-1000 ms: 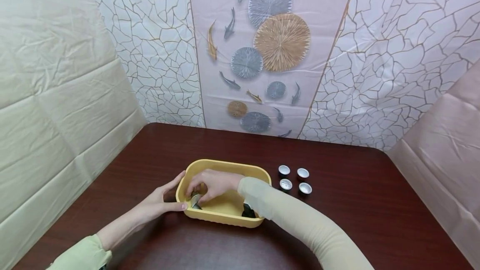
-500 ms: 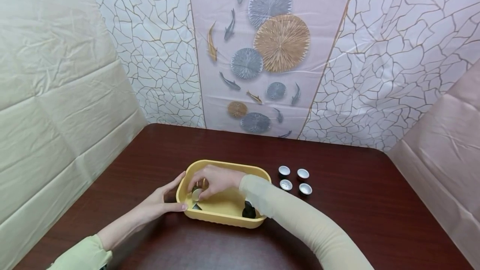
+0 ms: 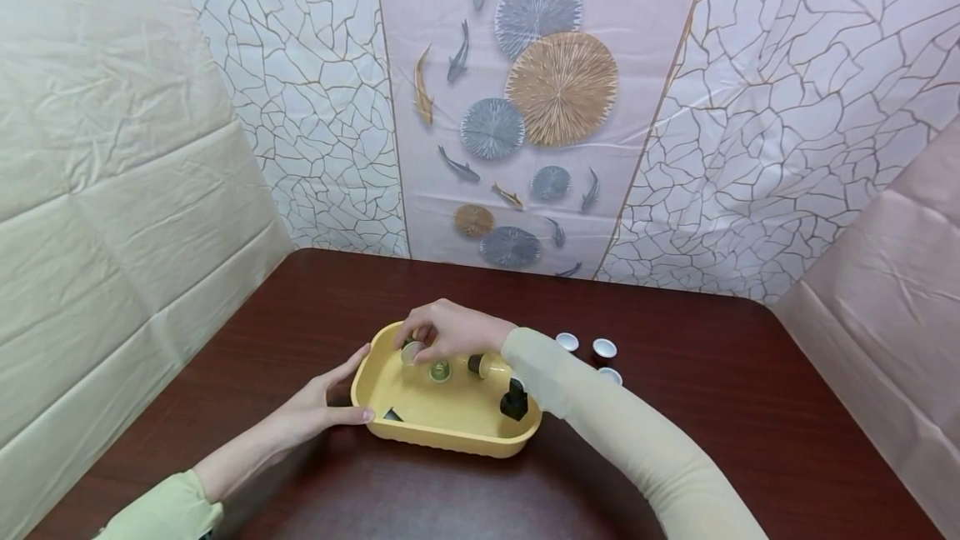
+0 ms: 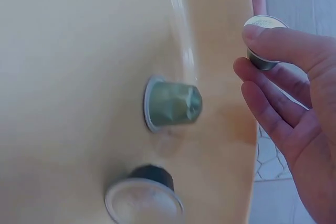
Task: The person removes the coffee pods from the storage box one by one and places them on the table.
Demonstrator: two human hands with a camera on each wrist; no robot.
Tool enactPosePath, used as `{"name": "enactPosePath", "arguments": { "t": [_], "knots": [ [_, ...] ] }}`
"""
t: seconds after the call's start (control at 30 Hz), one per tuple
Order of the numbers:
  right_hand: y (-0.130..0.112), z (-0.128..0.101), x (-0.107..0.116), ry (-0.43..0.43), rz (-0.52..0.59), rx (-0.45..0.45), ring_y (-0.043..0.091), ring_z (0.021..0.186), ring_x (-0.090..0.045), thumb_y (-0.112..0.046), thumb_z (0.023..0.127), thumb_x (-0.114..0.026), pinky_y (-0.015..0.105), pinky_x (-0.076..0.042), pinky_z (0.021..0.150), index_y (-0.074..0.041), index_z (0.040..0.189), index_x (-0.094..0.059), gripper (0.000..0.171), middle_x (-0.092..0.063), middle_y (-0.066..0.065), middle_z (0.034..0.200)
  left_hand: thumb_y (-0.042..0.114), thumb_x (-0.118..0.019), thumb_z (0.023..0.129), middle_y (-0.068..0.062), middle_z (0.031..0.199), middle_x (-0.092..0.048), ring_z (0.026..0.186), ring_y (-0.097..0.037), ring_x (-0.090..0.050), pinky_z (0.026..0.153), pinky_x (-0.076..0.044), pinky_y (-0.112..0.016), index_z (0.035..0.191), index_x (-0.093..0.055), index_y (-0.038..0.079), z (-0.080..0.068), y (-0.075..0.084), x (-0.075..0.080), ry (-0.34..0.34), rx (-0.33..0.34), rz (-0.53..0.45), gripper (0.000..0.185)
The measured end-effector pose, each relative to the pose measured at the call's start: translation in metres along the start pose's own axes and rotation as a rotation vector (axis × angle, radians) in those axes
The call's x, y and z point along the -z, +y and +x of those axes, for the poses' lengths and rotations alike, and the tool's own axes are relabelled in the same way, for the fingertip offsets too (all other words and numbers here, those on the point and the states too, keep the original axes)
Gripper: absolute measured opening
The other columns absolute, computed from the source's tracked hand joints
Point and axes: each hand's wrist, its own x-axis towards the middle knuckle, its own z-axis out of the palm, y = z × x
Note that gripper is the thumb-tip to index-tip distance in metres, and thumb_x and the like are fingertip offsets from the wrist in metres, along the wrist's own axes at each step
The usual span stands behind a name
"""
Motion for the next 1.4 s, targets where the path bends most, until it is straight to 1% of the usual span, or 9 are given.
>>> {"name": "enactPosePath", "arguments": {
  "t": [0.1,0.3,0.53,0.73,0.9,1.0,1.1,1.23,1.4],
  "knots": [
    [0.000,-0.006,0.005,0.025,0.024,-0.025,0.001,0.095,-0.063,-0.021,0.087,-0.077,0.017,-0.052,0.085,-0.020,0.116,-0.072,0.029,-0.068,-0.009,0.113,0.026,-0.077,0.085,-0.018,0.163,-0.025,0.137,-0.038,-0.045,0.107,-0.034,-0.055,0.160,-0.015,0.029,0.000,-0.001,0.000,-0.001,-0.004,0.005,0.097],
    [-0.001,-0.018,0.013,0.094,0.101,-0.062,0.003,0.094,-0.067,-0.021,0.090,-0.074,0.021,-0.053,0.085,-0.015,0.119,-0.070,0.030,-0.071,-0.006,0.114,0.026,-0.077,0.084,-0.017,0.162,-0.027,0.138,-0.039,-0.044,0.107,-0.035,-0.053,0.160,-0.017,0.028,0.000,-0.002,-0.001,0.003,-0.018,0.001,0.096],
    [0.000,-0.035,0.016,0.141,0.121,-0.123,0.005,0.097,-0.067,-0.022,0.093,-0.070,0.022,-0.052,0.087,-0.015,0.119,-0.070,0.028,-0.071,-0.005,0.115,0.029,-0.078,0.084,-0.015,0.165,-0.022,0.145,-0.044,-0.032,0.108,-0.032,-0.061,0.159,-0.018,0.031,0.000,-0.002,-0.001,0.006,-0.003,0.020,0.096],
    [0.000,-0.053,0.016,0.234,0.185,-0.149,0.007,0.093,-0.070,-0.022,0.093,-0.070,0.023,-0.053,0.086,-0.015,0.118,-0.071,0.027,-0.072,-0.001,0.113,0.028,-0.078,0.084,-0.015,0.164,-0.023,0.143,-0.043,-0.036,0.108,-0.033,-0.058,0.159,-0.018,0.030,0.000,-0.002,-0.002,0.007,-0.011,0.012,0.096],
    [-0.003,-0.068,0.014,0.313,0.282,-0.194,0.014,0.089,-0.072,-0.018,0.093,-0.069,0.026,-0.055,0.082,-0.011,0.118,-0.070,0.026,-0.071,0.003,0.111,0.026,-0.078,0.084,-0.014,0.165,-0.020,0.142,-0.042,-0.038,0.109,-0.033,-0.057,0.159,-0.018,0.030,0.001,-0.002,-0.002,0.005,-0.023,0.006,0.096],
    [-0.002,-0.077,0.013,0.356,0.285,-0.229,0.013,0.090,-0.072,-0.013,0.091,-0.070,0.025,-0.054,0.081,-0.011,0.118,-0.070,0.026,-0.070,0.003,0.112,0.026,-0.077,0.085,-0.013,0.166,-0.019,0.141,-0.042,-0.039,0.109,-0.033,-0.057,0.159,-0.018,0.030,0.001,-0.002,-0.002,0.004,-0.022,0.005,0.096],
    [-0.001,-0.086,0.012,0.399,0.271,-0.256,0.011,0.091,-0.070,-0.007,0.088,-0.073,0.025,-0.054,0.081,-0.012,0.120,-0.068,0.033,-0.069,0.005,0.117,0.025,-0.077,0.085,-0.013,0.166,-0.018,0.142,-0.042,-0.037,0.109,-0.033,-0.058,0.159,-0.018,0.031,0.000,-0.002,-0.001,0.005,-0.017,0.006,0.095],
    [0.001,-0.097,0.010,0.444,0.297,-0.282,0.015,0.096,-0.070,0.000,0.085,-0.074,0.027,-0.056,0.082,-0.012,0.123,-0.066,0.040,-0.068,0.009,0.122,0.025,-0.077,0.085,-0.012,0.166,-0.018,0.145,-0.043,-0.033,0.108,-0.032,-0.060,0.159,-0.018,0.031,0.000,-0.001,-0.001,0.007,-0.020,0.017,0.095],
    [-0.004,-0.108,0.007,0.483,0.313,-0.305,0.022,0.099,-0.071,0.002,0.085,-0.073,0.029,-0.056,0.083,-0.010,0.123,-0.065,0.041,-0.068,0.012,0.121,0.026,-0.076,0.086,-0.010,0.167,-0.015,0.148,-0.045,-0.024,0.109,-0.029,-0.065,0.159,-0.018,0.031,0.000,-0.001,0.000,0.009,-0.025,0.031,0.094]
  ]
}}
